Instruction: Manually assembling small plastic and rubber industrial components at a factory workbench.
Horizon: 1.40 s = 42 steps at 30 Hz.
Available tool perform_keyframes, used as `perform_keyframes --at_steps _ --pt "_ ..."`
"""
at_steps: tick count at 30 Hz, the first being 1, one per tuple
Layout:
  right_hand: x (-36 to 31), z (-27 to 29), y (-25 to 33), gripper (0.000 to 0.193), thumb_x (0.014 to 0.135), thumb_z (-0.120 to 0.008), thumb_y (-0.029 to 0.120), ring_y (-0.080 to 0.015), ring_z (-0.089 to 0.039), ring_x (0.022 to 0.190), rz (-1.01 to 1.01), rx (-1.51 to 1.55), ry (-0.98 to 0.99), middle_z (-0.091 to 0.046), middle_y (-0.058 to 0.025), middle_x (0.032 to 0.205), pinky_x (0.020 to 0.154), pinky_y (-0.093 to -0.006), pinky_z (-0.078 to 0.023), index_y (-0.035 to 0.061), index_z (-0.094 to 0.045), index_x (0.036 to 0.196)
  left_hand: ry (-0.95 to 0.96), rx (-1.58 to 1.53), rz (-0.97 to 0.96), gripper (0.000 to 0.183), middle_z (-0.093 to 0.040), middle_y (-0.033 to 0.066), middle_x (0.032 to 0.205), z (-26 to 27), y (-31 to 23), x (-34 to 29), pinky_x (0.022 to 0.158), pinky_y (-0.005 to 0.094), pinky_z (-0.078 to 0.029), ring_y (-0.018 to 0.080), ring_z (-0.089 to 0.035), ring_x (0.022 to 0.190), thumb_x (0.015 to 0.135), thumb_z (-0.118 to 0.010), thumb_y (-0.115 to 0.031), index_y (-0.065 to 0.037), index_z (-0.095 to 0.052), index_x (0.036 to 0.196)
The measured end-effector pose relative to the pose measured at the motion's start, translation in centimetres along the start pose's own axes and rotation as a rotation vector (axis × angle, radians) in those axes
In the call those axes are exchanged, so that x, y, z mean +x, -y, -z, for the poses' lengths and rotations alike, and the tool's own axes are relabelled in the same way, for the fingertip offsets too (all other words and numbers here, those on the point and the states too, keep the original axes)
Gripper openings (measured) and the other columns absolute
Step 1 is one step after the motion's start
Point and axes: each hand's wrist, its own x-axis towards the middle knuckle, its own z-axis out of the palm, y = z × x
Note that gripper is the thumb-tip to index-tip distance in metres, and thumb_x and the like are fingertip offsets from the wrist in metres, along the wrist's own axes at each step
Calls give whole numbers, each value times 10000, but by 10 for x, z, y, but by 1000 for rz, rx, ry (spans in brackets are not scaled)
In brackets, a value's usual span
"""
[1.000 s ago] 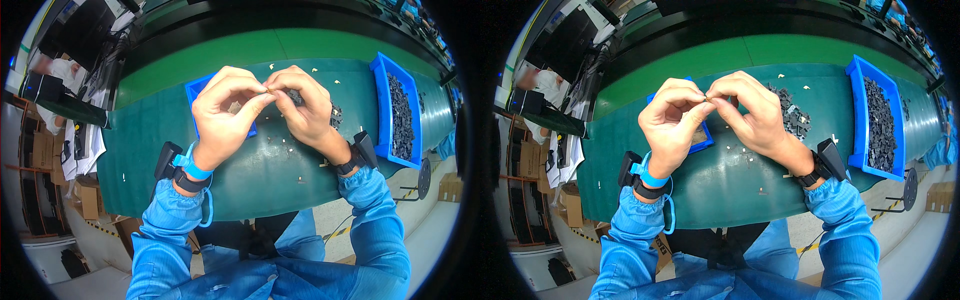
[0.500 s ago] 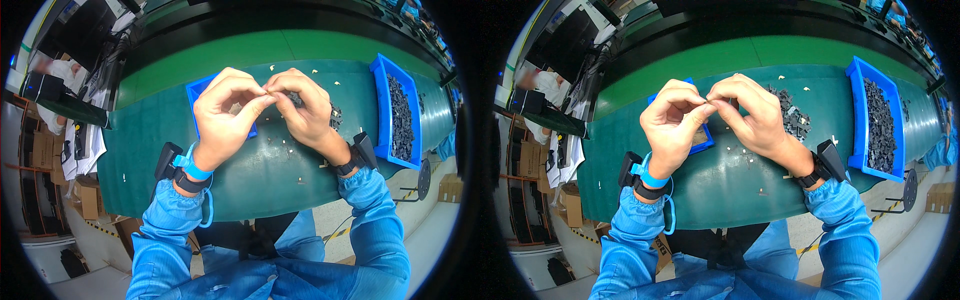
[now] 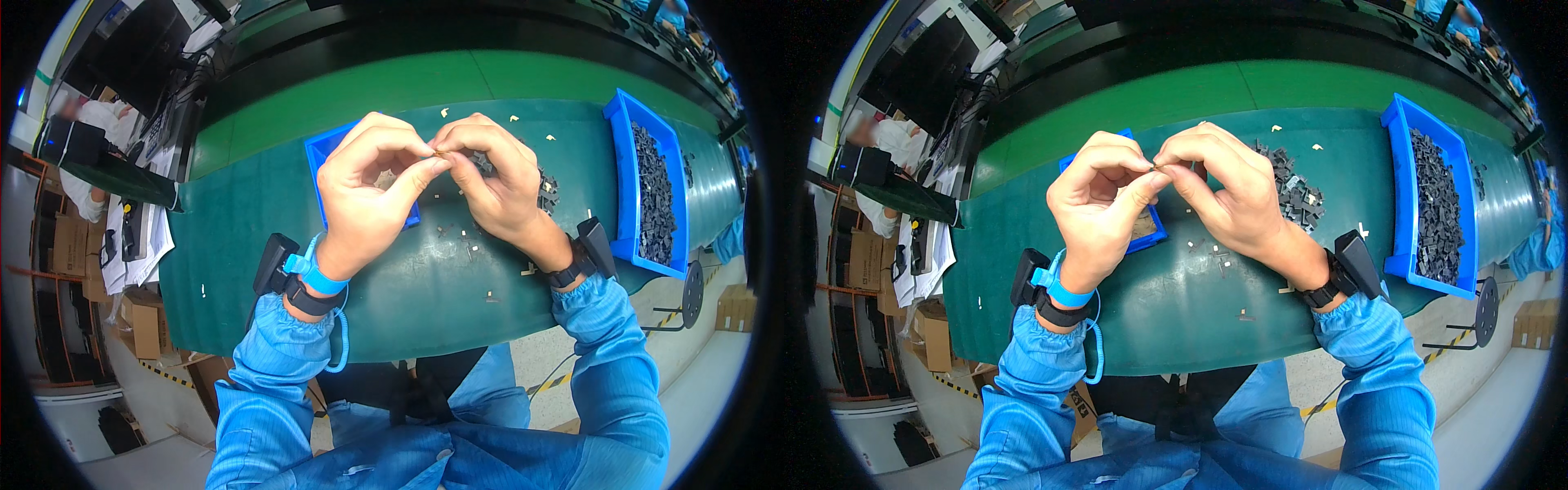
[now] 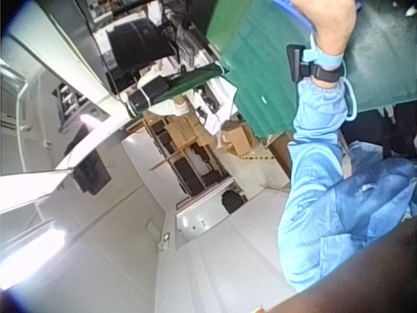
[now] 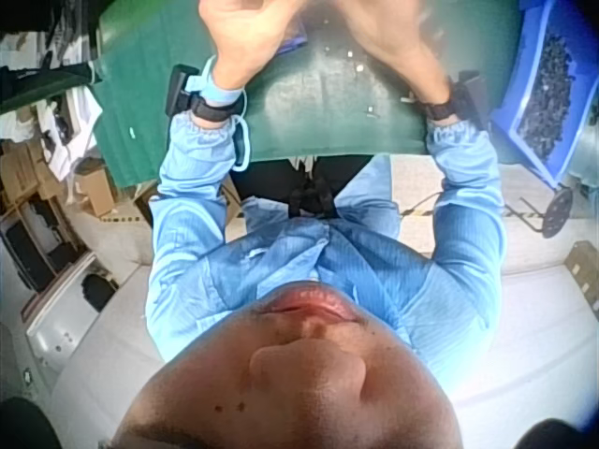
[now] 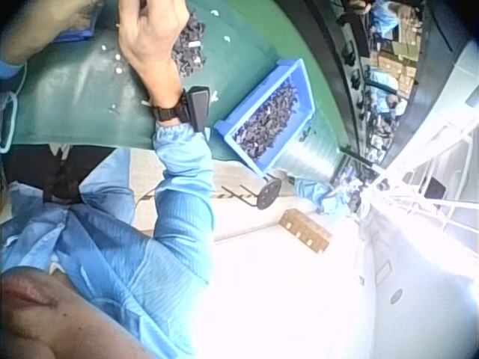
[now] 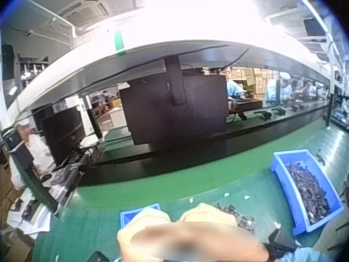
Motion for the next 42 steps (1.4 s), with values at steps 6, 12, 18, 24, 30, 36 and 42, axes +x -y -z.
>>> perform_keyframes --at_steps 6,12,18,24,30,36,42 --pt "1 0 -1 159 902 -758 -42 -198 -672 788 -8 -4 5 -726 -124 990 651 -289 -538 -1 -693 1040 13 15 -34 204 -636 72 995 1 2 1 749 261 -526 122 -612 881 850 -801 122 14 -680 973" --pt "1 1 -1 163 898 -757 -47 -200 -674 782 -7 -4 8 -724 -125 987 651 -289 -539 -1 -690 1039 3 -2 -7 191 -631 69 980 -1 -1 2 746 266 -525 122 -608 873 846 -793 132 13 -678 940" --pt "0 0 2 156 913 -742 -52 -201 -683 798 -33 0 2 -722 -127 989 659 -293 -547 -3 -680 1048 2 -6 -8 181 -628 68 992 1 0 2 750 257 -533 121 -614 883 836 -790 141 15 -686 917" --pt "4 7 -6 99 973 -695 -8 -176 -681 804 -128 -20 -83 -726 -114 992 676 -284 -538 -1 -670 1069 0 -23 -2 181 -647 96 1029 5 -6 7 795 266 -545 138 -636 929 828 -783 150 20 -692 914" --pt "25 52 -25 154 1018 -685 108 -151 -683 778 -360 -202 -57 -718 -92 897 679 -289 -527 -3 -651 1119 340 480 273 137 -672 26 830 56 -50 30 659 232 -486 68 -624 746 834 -783 91 8 -675 850" --pt "29 72 -27 397 891 -762 65 -318 -681 967 -501 -344 443 -708 -139 1014 855 -414 -553 31 -621 1260 470 855 344 207 -713 140 826 61 -36 18 668 370 -534 259 -682 670 786 -779 73 17 -719 975" --pt "8 57 -39 427 891 -754 47 -344 -655 1073 -398 -427 520 -716 -110 1041 932 -445 -547 75 -605 1290 495 941 288 168 -749 172 835 59 -34 11 715 436 -551 355 -706 732 821 -790 -36 -17 -762 985"
